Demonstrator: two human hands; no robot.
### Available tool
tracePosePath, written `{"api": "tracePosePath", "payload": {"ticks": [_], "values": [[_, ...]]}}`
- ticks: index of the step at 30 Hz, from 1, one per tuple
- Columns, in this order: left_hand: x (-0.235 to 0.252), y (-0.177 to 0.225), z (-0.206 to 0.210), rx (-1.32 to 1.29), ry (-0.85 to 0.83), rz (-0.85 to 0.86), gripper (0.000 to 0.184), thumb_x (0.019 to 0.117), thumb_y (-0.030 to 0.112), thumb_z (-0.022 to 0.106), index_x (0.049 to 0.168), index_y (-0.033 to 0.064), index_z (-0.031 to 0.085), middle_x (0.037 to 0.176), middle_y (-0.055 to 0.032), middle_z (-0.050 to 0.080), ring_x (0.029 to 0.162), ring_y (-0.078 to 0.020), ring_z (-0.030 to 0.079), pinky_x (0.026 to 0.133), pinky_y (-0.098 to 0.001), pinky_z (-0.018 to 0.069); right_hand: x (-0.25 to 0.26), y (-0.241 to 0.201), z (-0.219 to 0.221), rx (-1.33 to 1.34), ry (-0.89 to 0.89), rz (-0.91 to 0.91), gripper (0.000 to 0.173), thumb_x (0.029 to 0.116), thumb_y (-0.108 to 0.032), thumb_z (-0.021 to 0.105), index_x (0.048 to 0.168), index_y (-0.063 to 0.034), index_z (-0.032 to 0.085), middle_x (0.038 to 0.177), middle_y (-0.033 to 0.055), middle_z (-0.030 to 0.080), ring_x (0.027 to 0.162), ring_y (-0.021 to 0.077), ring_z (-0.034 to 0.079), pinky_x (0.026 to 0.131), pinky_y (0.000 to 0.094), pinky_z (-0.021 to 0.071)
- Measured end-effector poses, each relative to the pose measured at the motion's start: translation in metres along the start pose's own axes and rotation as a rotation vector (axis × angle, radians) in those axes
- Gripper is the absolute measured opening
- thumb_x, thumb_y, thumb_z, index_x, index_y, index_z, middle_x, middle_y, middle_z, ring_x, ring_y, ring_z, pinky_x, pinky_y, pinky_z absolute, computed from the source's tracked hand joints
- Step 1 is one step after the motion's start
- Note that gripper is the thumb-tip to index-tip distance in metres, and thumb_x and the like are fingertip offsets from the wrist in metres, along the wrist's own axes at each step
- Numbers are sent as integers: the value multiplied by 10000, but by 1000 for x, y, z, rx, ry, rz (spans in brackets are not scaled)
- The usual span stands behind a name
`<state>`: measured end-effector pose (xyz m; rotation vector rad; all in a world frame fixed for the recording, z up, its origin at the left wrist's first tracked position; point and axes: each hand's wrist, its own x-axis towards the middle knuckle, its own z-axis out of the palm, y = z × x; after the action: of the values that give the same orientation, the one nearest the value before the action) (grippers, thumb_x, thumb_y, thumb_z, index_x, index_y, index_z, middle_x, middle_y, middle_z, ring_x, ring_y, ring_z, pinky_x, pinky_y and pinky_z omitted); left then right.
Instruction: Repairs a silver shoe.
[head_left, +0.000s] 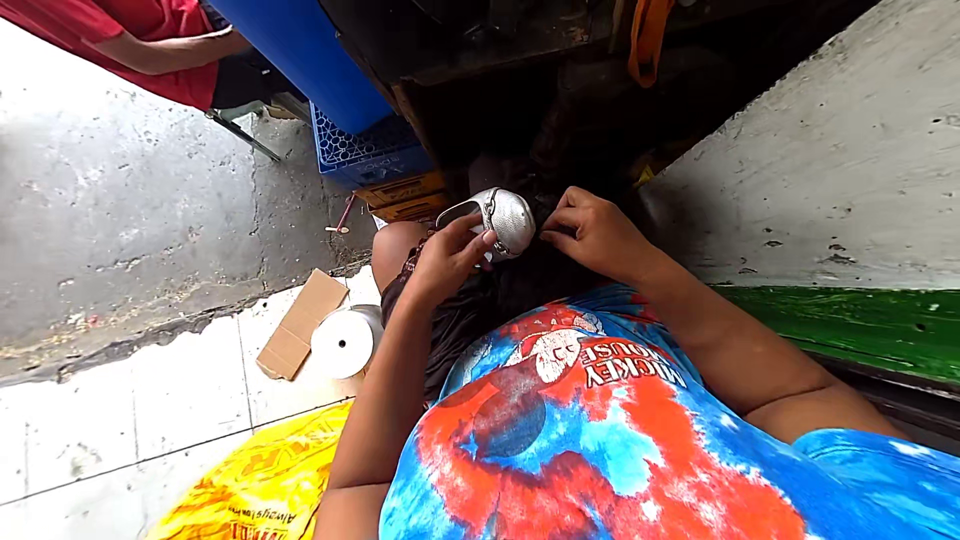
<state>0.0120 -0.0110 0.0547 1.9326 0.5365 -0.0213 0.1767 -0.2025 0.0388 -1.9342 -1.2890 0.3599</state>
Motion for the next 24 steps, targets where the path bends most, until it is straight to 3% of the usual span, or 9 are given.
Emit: {"api": "tracePosePath", "payload": {"ticks": [2,4,7,11,13,15,18,20,24], "values": [[9,-8,11,-151,-1,-54,197,1041,240,583,1051,60,664,719,29,610,552,-19,513,541,-198,460,-2,-2,1,9,1,11,122,931,-116,716,957,-14,777,914,158,640,798,256,644,719,406,561],[10,-18,15,-358,-6,-54,147,1008,203,599,902,137,677,696,108,615,565,39,501,546,-154,437,-2,-4,3,19,22,11,141,932,-97,705,1020,-23,788,882,147,633,773,244,627,712,381,550],[4,-27,9,-547,55,38,77,968,257,665,958,208,724,837,123,718,729,25,647,694,-191,555,0,-9,4,65,14,6,246,931,-114,713,1158,-45,778,874,126,627,758,206,598,704,322,525],[0,-29,9,-614,151,139,76,949,303,717,920,236,737,794,133,700,667,45,609,634,-151,519,12,-21,4,106,-135,-7,460,908,-179,773,1315,15,679,949,153,625,816,230,599,749,340,529],[-1,-29,11,-640,157,153,74,950,291,718,922,226,739,796,127,701,662,45,605,630,-145,516,17,-23,9,112,-172,-25,395,908,-192,776,1235,22,720,915,153,614,800,242,592,740,363,522],[-4,-29,13,-666,153,154,86,953,307,718,930,228,743,796,125,701,652,45,599,620,-139,507,20,-21,17,129,-155,-48,195,915,-170,757,1001,5,774,832,138,601,750,244,589,698,388,514],[-5,-30,16,-705,153,176,147,939,372,736,945,226,751,782,120,687,621,49,574,594,-125,490,19,-18,24,149,15,-100,123,928,-125,715,929,-23,784,853,133,611,761,239,611,686,392,533],[-3,-36,18,-742,156,206,155,929,377,744,946,224,754,790,119,697,631,45,584,601,-135,500,17,-17,17,156,223,-139,117,925,-111,698,939,-29,781,989,164,645,866,234,646,759,371,567],[-1,-43,25,-781,127,234,167,940,376,732,984,217,763,815,109,708,655,40,597,627,-140,510,16,-18,-28,259,536,-207,145,952,-95,684,992,26,753,1095,159,626,880,99,620,726,199,543]]}}
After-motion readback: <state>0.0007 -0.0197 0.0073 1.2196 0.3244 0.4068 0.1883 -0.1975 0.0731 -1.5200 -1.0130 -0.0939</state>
